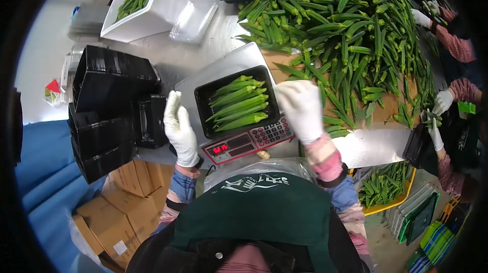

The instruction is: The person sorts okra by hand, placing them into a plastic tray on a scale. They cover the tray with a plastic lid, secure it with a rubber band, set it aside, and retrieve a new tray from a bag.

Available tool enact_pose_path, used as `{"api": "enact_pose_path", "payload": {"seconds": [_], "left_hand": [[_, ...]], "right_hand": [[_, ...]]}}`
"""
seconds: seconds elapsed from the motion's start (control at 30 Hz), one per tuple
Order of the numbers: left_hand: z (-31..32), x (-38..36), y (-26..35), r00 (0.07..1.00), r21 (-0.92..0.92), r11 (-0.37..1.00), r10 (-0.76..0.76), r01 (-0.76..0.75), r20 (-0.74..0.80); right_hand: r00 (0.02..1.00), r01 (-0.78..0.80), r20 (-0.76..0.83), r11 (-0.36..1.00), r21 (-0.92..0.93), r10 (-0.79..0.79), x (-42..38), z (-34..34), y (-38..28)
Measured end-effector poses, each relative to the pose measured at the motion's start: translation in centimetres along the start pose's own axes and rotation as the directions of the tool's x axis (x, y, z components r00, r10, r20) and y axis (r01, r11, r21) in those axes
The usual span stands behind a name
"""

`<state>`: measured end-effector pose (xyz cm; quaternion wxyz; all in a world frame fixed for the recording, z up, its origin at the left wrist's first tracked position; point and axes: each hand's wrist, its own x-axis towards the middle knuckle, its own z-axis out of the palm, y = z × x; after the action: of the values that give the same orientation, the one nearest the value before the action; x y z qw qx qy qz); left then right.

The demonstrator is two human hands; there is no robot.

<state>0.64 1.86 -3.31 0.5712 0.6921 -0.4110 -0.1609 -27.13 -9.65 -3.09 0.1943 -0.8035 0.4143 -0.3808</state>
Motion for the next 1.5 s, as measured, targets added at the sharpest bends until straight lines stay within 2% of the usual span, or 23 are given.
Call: {"api": "enact_pose_path", "payload": {"seconds": [0.1, 0.17, 0.23, 0.37, 0.4, 0.5, 0.53, 0.57, 0.63, 0.67, 0.7, 0.77, 0.8, 0.87, 0.93, 1.0, 1.07, 1.13, 1.2, 1.27, 1.33, 1.43, 1.5], "left_hand": [[-2.2, 1.0, 0.0, 0.995, 0.077, 0.997, 0.018, -0.010, -0.098], [-3.3, 1.5, 0.2, 0.987, 0.029, 1.000, -0.001, 0.005, -0.162], [-3.6, 1.9, 1.4, 0.979, 0.062, 0.998, -0.009, 0.022, -0.202], [-3.3, 1.8, 0.8, 0.984, 0.009, 0.999, -0.029, 0.031, -0.175], [-2.9, 1.7, 0.6, 0.987, -0.015, 0.999, -0.031, 0.029, -0.157], [-1.5, 1.2, 0.7, 0.991, -0.060, 0.998, -0.033, 0.026, -0.129], [-1.3, 1.2, 0.7, 0.993, -0.069, 0.997, -0.028, 0.020, -0.111], [-1.2, 1.4, 0.6, 0.996, -0.070, 0.997, -0.048, 0.042, -0.081], [-1.4, 2.7, 0.6, 0.997, -0.062, 0.996, -0.073, 0.071, -0.027], [-1.6, 4.0, 1.0, 0.995, 0.015, 0.996, -0.092, 0.092, 0.033], [-1.8, 5.7, 0.4, 0.992, 0.017, 0.997, -0.077, 0.075, 0.099], [-1.7, 10.0, -0.4, 0.952, 0.268, 0.958, 0.017, -0.103, 0.306], [-1.3, 12.5, -2.4, 0.928, 0.311, 0.937, 0.033, -0.158, 0.370], [1.5, 19.8, -7.5, 0.885, 0.213, 0.945, 0.133, -0.249, 0.446], [4.1, 24.6, -9.3, 0.849, 0.289, 0.924, 0.066, -0.250, 0.524], [7.6, 29.2, -14.6, 0.844, 0.357, 0.920, -0.059, -0.161, 0.534], [10.1, 31.1, -16.2, 0.833, 0.414, 0.899, -0.116, -0.144, 0.541], [12.1, 31.5, -16.5, 0.829, 0.457, 0.868, -0.106, -0.192, 0.549], [13.2, 32.7, -17.1, 0.828, 0.528, 0.838, -0.194, -0.140, 0.526], [13.7, 34.0, -20.5, 0.810, 0.485, 0.870, -0.220, -0.088, 0.543], [13.1, 36.5, -26.8, 0.783, 0.319, 0.947, -0.175, -0.031, 0.597], [12.0, 35.9, -24.0, 0.742, 0.200, 0.970, -0.234, 0.136, 0.628], [11.6, 35.6, -22.3, 0.750, 0.186, 0.974, -0.220, 0.131, 0.624]], "right_hand": [[0.967, -0.254, -0.025, 0.966, -0.047, 0.253, -4.1, -2.8, 4.7], [0.912, -0.410, -0.010, 0.910, -0.065, 0.411, -7.3, -5.0, 7.5], [0.775, -0.631, 0.012, 0.772, 0.068, 0.632, -10.0, -6.6, 9.0], [0.636, -0.767, 0.021, 0.629, 0.126, 0.771, -14.2, -6.8, 10.2], [0.644, -0.759, 0.022, 0.636, 0.137, 0.764, -14.9, -6.4, 10.1], [0.649, -0.754, 0.106, 0.655, -0.041, 0.754, -14.1, -6.1, 7.3], [0.693, -0.709, 0.121, 0.702, -0.064, 0.711, -14.4, -5.7, 7.4], [0.646, -0.742, 0.136, 0.660, -0.116, 0.751, -14.1, -5.6, 6.9], [0.719, -0.692, 0.093, 0.722, 0.002, 0.688, -14.5, -4.2, 7.0], [0.707, -0.706, 0.127, 0.707, 0.054, 0.696, -14.5, -3.9, 6.8], [0.659, -0.750, 0.180, 0.657, 0.081, 0.730, -13.6, -3.7, 6.0], [0.697, -0.715, 0.182, 0.692, 0.098, 0.694, -12.8, -2.8, 5.5], [0.737, -0.675, 0.165, 0.728, 0.122, 0.655, -12.5, -2.3, 5.5], [0.791, -0.611, 0.139, 0.780, 0.136, 0.596, -11.4, -1.5, 5.3], [0.816, -0.577, 0.125, 0.809, 0.115, 0.564, -10.9, -1.5, 4.7], [0.800, -0.598, 0.120, 0.797, 0.084, 0.588, -11.0, -1.8, 4.6], [0.754, -0.655, 0.119, 0.752, 0.070, 0.646, -11.1, -2.1, 4.3], [0.749, -0.659, 0.105, 0.752, 0.016, 0.654, -11.2, -2.4, 4.2], [0.758, -0.648, 0.094, 0.762, -0.008, 0.645, -12.3, -2.3, 5.0], [0.739, -0.669, 0.087, 0.743, -0.020, 0.668, -12.2, -2.3, 4.9], [0.723, -0.682, 0.099, 0.729, -0.049, 0.683, -12.2, -2.4, 5.0], [0.717, -0.689, 0.103, 0.723, -0.050, 0.690, -11.6, -1.9, 5.1], [0.698, -0.708, 0.122, 0.706, -0.030, 0.705, -11.0, -1.6, 5.1]]}}
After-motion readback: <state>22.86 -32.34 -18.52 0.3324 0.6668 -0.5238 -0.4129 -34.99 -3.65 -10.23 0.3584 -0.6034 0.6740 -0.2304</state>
